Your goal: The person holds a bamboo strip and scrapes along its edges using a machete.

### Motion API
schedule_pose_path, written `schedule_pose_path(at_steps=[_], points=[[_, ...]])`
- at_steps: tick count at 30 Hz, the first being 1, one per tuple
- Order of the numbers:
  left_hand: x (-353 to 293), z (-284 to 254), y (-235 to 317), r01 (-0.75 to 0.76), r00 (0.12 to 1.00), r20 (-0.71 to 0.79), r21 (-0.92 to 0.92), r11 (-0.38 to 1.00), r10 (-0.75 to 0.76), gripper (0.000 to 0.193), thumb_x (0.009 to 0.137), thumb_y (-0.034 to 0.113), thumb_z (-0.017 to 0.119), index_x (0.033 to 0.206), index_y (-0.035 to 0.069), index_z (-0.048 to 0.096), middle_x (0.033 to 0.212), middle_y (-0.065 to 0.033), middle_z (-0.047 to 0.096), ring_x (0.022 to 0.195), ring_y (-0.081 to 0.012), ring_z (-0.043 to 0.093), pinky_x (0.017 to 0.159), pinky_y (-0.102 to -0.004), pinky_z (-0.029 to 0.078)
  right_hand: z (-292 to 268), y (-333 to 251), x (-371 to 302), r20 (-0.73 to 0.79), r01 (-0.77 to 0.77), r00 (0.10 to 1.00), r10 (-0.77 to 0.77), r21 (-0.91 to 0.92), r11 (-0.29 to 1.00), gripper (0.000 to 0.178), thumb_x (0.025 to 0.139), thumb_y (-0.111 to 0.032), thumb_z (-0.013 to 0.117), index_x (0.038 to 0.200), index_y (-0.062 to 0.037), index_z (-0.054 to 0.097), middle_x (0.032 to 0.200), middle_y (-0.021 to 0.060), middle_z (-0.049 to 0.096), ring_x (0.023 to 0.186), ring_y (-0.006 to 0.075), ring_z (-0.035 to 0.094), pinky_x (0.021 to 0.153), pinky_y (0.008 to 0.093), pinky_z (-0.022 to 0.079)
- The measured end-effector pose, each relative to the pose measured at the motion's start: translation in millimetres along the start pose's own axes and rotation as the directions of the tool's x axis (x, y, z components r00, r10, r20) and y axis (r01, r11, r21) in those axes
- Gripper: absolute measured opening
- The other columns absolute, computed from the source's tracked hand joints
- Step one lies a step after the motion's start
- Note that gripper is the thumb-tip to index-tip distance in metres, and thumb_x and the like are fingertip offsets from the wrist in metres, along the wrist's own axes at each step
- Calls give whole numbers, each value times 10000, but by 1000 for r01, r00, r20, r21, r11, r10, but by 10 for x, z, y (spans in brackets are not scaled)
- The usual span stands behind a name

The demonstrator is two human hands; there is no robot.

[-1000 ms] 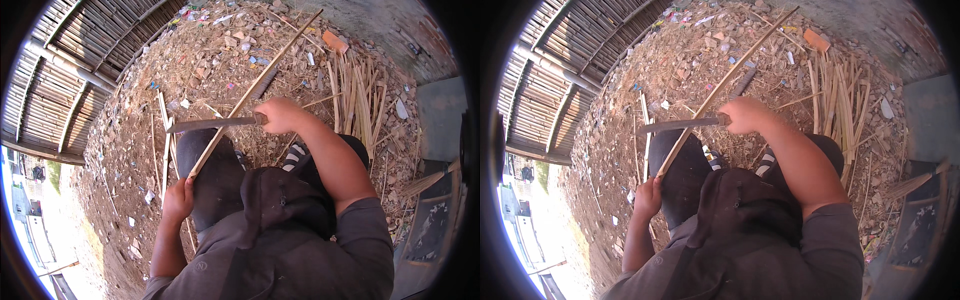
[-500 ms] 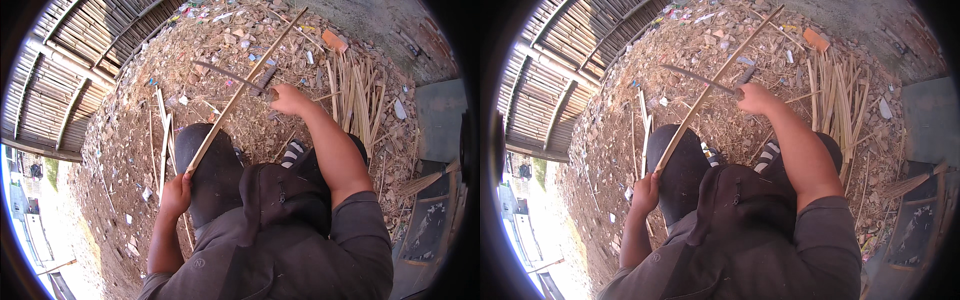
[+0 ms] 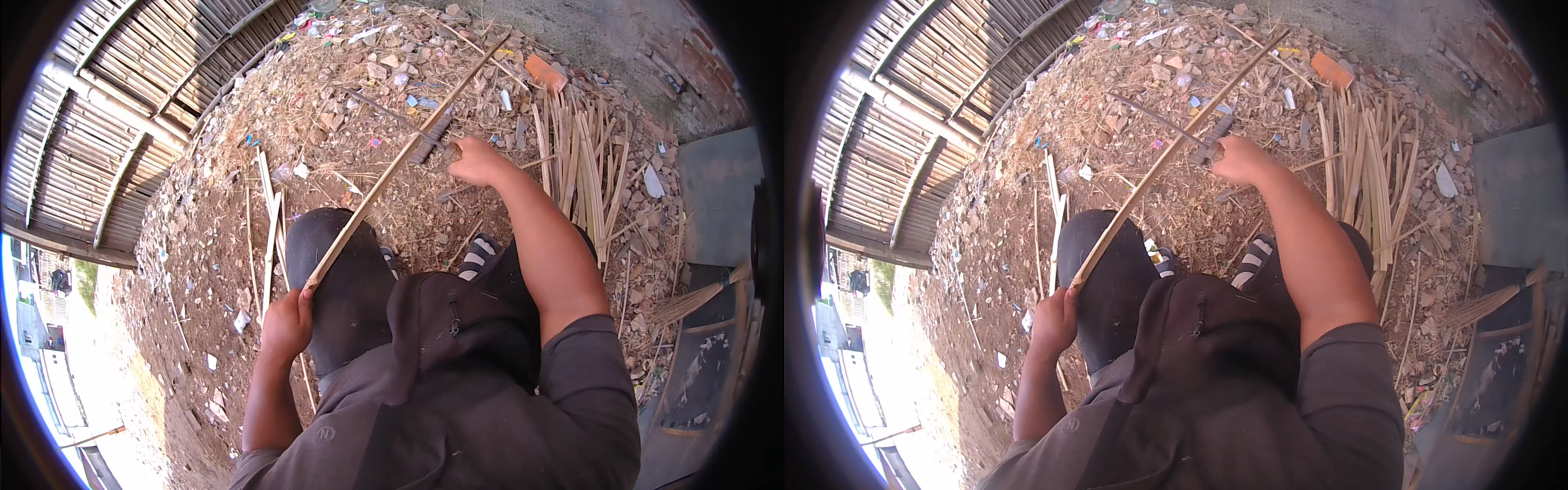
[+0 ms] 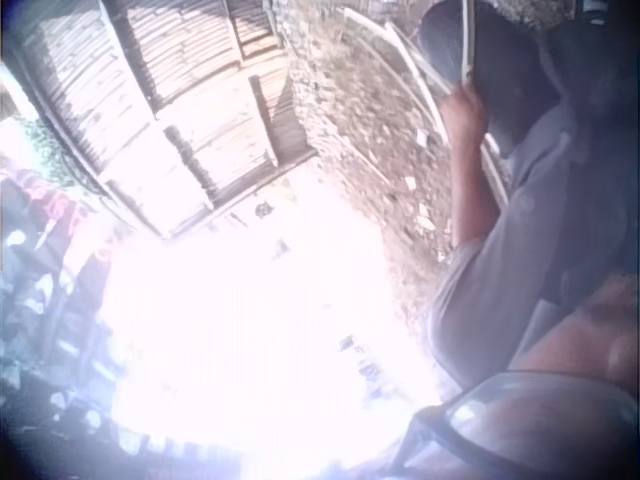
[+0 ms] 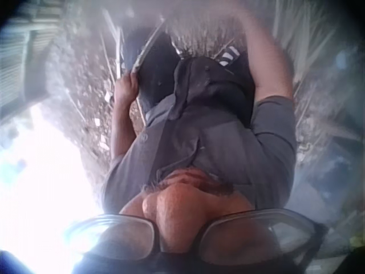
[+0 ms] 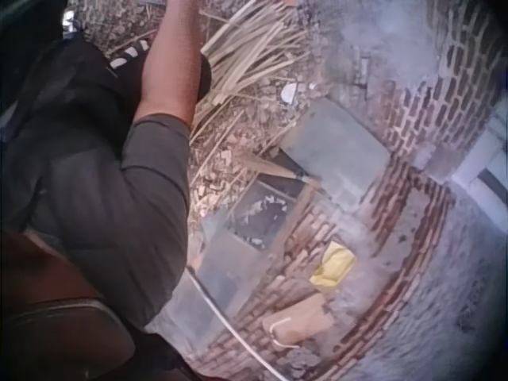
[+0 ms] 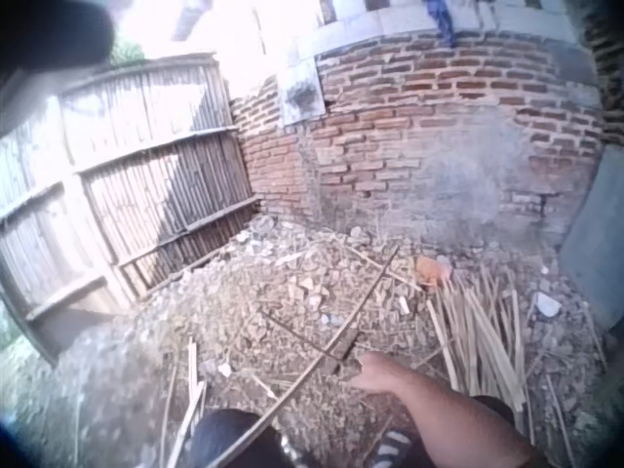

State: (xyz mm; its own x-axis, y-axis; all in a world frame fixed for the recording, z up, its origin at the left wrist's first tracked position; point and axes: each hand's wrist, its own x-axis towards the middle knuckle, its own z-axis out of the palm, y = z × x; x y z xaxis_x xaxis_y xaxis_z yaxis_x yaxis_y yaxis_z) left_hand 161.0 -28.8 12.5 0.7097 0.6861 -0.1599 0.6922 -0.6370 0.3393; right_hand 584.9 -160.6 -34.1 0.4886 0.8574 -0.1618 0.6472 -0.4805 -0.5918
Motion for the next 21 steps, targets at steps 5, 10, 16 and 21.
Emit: schedule_pose_path(at_steps=[5, 10, 16, 21], points=[[-64, -43, -24, 38, 999, -3, 107, 994, -38, 412, 1054, 341, 435, 846, 15, 579, 777, -276, 628, 775, -500, 611, 697, -583, 466, 144, -461, -193, -17, 75, 997, -78, -122, 990, 248, 723, -162, 663, 936, -36, 672, 870, 206, 687, 856, 378, 680, 765, 477, 530], [-100, 36, -42, 32, 999, -27, 79, 996, -30, 403, 1051, 335, 446, 831, 18, 563, 766, -273, 629, 766, -492, 616, 680, -577, 467, 156, -758, -394, 155, 283, 956, -250, -253, 925, 279, 715, -190, 681, 958, -55, 665, 870, 196, 688, 859, 376, 679, 757, 468, 529], [-49, -19, 25, 11, 998, -59, 99, 995, -5, 399, 1048, 334, 456, 826, 17, 553, 739, -264, 623, 727, -495, 607, 650, -588, 453, 205, -515, -177, 121, 18, 993, -7, -90, 996, 262, 715, -207, 680, 945, -82, 668, 879, 187, 681, 863, 355, 677, 762, 454, 527], [-117, 37, -86, 14, 997, -76, 61, 998, -10, 395, 1047, 329, 463, 817, 22, 555, 719, -263, 616, 710, -501, 601, 635, -595, 448, 235, -1034, -444, 155, 317, 946, -284, -271, 909, 206, 709, -160, 655, 897, -77, 676, 826, 192, 680, 829, 379, 679, 755, 469, 531]])
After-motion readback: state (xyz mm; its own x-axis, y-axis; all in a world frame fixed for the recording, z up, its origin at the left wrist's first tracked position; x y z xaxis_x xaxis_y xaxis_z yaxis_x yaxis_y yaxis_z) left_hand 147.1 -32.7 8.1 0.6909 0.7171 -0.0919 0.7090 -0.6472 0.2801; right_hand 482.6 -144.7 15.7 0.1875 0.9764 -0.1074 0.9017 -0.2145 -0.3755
